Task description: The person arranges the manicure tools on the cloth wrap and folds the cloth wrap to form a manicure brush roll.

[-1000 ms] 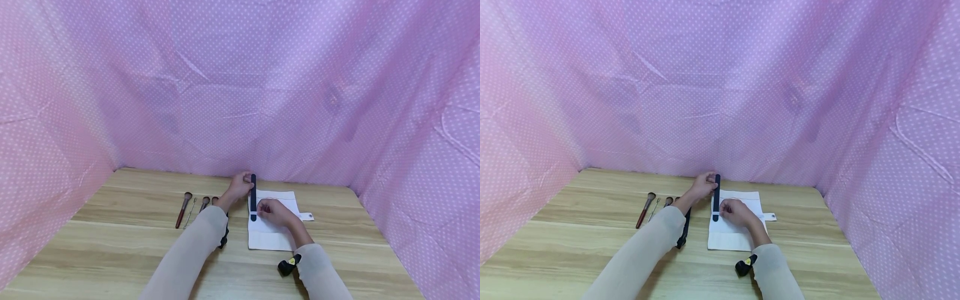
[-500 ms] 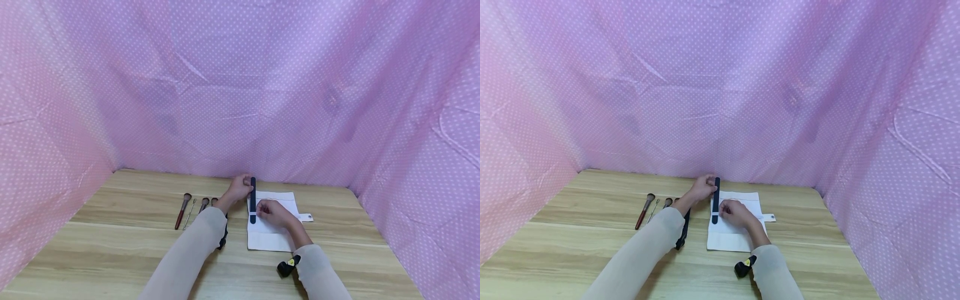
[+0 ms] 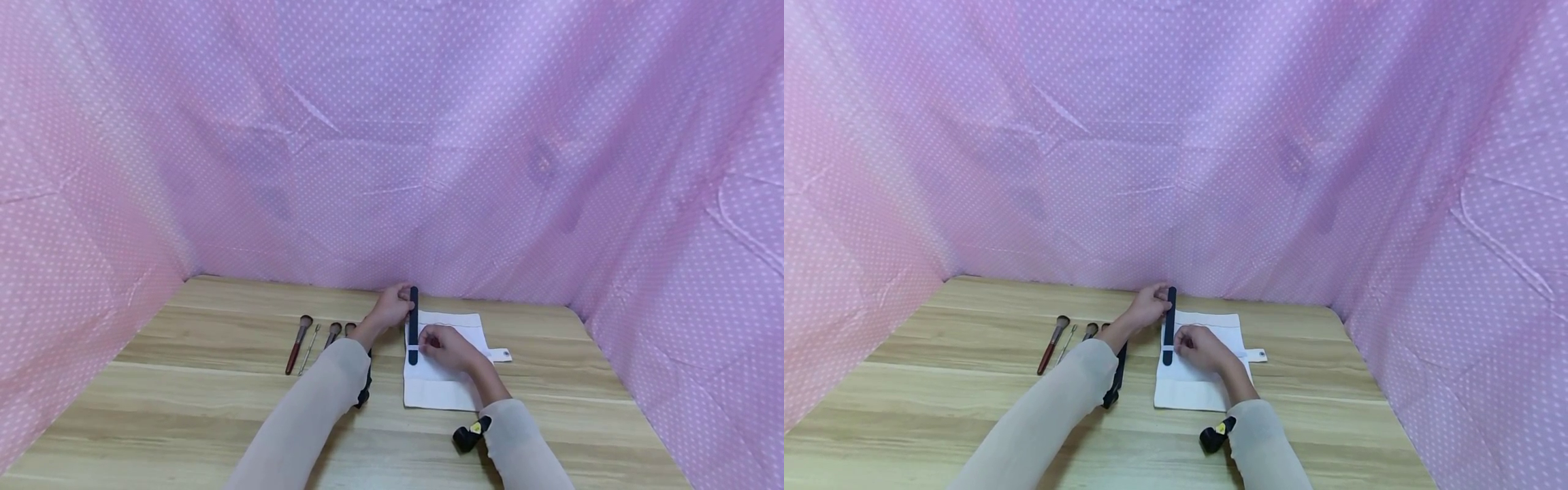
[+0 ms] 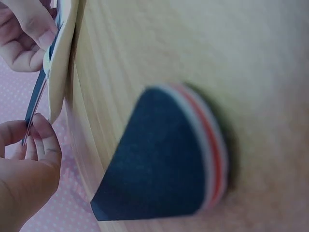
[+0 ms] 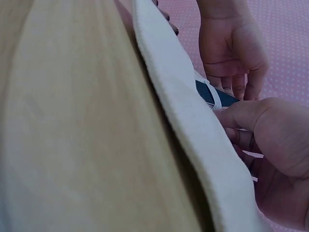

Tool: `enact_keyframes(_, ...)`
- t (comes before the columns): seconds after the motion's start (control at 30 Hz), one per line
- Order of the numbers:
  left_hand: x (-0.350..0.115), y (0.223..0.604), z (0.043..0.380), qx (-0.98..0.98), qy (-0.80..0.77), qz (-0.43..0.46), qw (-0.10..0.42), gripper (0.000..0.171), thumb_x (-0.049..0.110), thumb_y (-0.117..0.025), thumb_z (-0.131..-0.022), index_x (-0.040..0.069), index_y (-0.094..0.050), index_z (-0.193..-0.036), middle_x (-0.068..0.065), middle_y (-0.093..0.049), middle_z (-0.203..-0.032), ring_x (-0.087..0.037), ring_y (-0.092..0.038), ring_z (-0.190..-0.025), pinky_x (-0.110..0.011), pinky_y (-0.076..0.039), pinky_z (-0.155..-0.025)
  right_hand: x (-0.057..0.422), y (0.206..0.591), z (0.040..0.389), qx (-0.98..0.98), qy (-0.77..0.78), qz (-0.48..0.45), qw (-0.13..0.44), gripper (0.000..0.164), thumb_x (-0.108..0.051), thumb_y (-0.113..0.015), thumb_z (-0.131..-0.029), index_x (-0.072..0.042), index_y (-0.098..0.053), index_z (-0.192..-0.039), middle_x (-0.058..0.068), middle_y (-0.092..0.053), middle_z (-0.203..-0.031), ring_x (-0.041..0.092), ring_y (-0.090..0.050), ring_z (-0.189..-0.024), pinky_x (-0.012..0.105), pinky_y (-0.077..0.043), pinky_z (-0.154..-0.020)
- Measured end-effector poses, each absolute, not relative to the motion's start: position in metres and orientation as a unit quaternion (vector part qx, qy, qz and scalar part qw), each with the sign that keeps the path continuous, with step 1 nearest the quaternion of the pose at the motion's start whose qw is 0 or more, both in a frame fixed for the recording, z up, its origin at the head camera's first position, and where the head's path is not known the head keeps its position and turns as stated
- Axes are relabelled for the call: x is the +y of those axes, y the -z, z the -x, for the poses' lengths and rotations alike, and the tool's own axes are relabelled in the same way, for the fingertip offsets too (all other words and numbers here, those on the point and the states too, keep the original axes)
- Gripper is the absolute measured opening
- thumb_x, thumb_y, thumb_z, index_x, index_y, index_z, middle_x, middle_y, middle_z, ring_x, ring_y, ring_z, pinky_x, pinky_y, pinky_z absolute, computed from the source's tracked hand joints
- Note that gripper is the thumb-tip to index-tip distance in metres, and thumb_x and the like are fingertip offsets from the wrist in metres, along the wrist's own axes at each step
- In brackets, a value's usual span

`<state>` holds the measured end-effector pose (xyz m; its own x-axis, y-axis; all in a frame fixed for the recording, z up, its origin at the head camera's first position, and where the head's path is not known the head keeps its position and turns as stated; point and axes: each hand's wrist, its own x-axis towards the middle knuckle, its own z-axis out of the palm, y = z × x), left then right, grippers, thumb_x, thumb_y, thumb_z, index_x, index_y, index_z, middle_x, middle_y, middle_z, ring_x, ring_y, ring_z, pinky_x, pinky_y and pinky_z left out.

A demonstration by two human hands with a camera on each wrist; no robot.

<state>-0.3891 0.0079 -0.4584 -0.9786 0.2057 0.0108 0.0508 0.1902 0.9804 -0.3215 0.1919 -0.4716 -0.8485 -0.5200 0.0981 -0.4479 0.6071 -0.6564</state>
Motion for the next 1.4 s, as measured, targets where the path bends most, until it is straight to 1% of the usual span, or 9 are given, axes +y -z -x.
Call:
enact_keyframes(0.17,0.009,0.457,0.390,0.776,-0.622,-0.084,0.055,0.052,-0.008,-0.060,-0.093,0.004,-0.055,-0.143,-0.013,-0.060,-0.110,-0.019,-0.062,-0.077,-0.023,-0.054,-0.057,0.191,0.472,0.322,0.899,0.349,0.262,0.047,0.012,-0.004,-0.064,-0.098,-0.015,-0.065,-0.091,-0.006,-0.058,-0.079,0.012,-0.053,-0.075,0.027,-0.044,-0.068)
enact_keyframes(0.23,0.008,0.457,0.390,0.783,-0.613,-0.084,0.059,0.051,-0.008,-0.060,-0.092,0.002,-0.056,-0.142,-0.012,-0.061,-0.107,-0.019,-0.063,-0.076,-0.023,-0.055,-0.057,0.191,0.472,0.322,0.899,0.349,0.261,0.048,0.012,-0.004,-0.064,-0.098,-0.014,-0.065,-0.091,-0.006,-0.057,-0.079,0.012,-0.052,-0.075,0.026,-0.044,-0.068)
enact_keyframes(0.4,0.005,0.458,0.389,0.798,-0.592,-0.095,0.069,0.050,-0.007,-0.062,-0.090,-0.003,-0.056,-0.139,-0.010,-0.063,-0.095,-0.015,-0.062,-0.067,-0.023,-0.056,-0.056,0.190,0.472,0.321,0.899,0.350,0.259,0.048,0.011,-0.004,-0.064,-0.098,-0.013,-0.065,-0.091,-0.005,-0.057,-0.079,0.012,-0.052,-0.075,0.026,-0.044,-0.067)
enact_keyframes(0.53,0.003,0.458,0.387,0.800,-0.587,-0.100,0.076,0.048,-0.005,-0.064,-0.092,-0.003,-0.055,-0.139,-0.006,-0.060,-0.090,-0.013,-0.060,-0.066,-0.022,-0.056,-0.058,0.189,0.471,0.321,0.900,0.350,0.254,0.048,0.011,-0.005,-0.064,-0.098,-0.013,-0.065,-0.091,-0.005,-0.057,-0.079,0.012,-0.053,-0.076,0.026,-0.045,-0.068)
enact_keyframes(0.63,0.001,0.457,0.386,0.794,-0.594,-0.099,0.084,0.045,-0.005,-0.064,-0.094,-0.004,-0.055,-0.138,-0.005,-0.058,-0.091,-0.013,-0.061,-0.068,-0.022,-0.057,-0.061,0.189,0.470,0.321,0.901,0.348,0.254,0.047,0.011,-0.005,-0.063,-0.098,-0.013,-0.065,-0.091,-0.005,-0.057,-0.079,0.012,-0.052,-0.075,0.026,-0.044,-0.068)
enact_keyframes(0.83,-0.003,0.455,0.386,0.793,-0.592,-0.110,0.089,0.036,-0.007,-0.065,-0.094,-0.007,-0.060,-0.129,-0.011,-0.064,-0.097,-0.014,-0.064,-0.069,-0.024,-0.059,-0.063,0.190,0.470,0.323,0.902,0.347,0.250,0.056,0.012,-0.005,-0.063,-0.099,-0.014,-0.066,-0.091,-0.005,-0.057,-0.078,0.011,-0.052,-0.074,0.026,-0.044,-0.067)
enact_keyframes(1.0,-0.006,0.456,0.387,0.800,-0.580,-0.125,0.091,0.031,-0.005,-0.064,-0.096,-0.006,-0.062,-0.127,-0.013,-0.066,-0.100,-0.016,-0.065,-0.073,-0.025,-0.060,-0.065,0.189,0.469,0.323,0.902,0.347,0.252,0.057,0.012,-0.004,-0.062,-0.099,-0.013,-0.066,-0.092,-0.005,-0.057,-0.079,0.012,-0.052,-0.075,0.026,-0.044,-0.067)
enact_keyframes(1.23,-0.010,0.459,0.386,0.801,-0.571,-0.142,0.113,0.030,-0.007,-0.065,-0.094,-0.006,-0.064,-0.125,-0.012,-0.065,-0.098,-0.017,-0.066,-0.077,-0.025,-0.059,-0.067,0.189,0.471,0.323,0.899,0.349,0.258,0.055,0.013,-0.003,-0.063,-0.098,-0.013,-0.066,-0.091,-0.005,-0.058,-0.079,0.011,-0.052,-0.075,0.026,-0.044,-0.068)
enact_keyframes(1.4,-0.011,0.461,0.384,0.809,-0.558,-0.146,0.116,0.026,-0.002,-0.067,-0.095,-0.004,-0.067,-0.121,-0.011,-0.065,-0.099,-0.017,-0.066,-0.079,-0.024,-0.057,-0.065,0.190,0.472,0.322,0.902,0.346,0.251,0.059,0.013,-0.005,-0.063,-0.099,-0.015,-0.066,-0.090,-0.006,-0.058,-0.080,0.010,-0.052,-0.075,0.025,-0.044,-0.068)
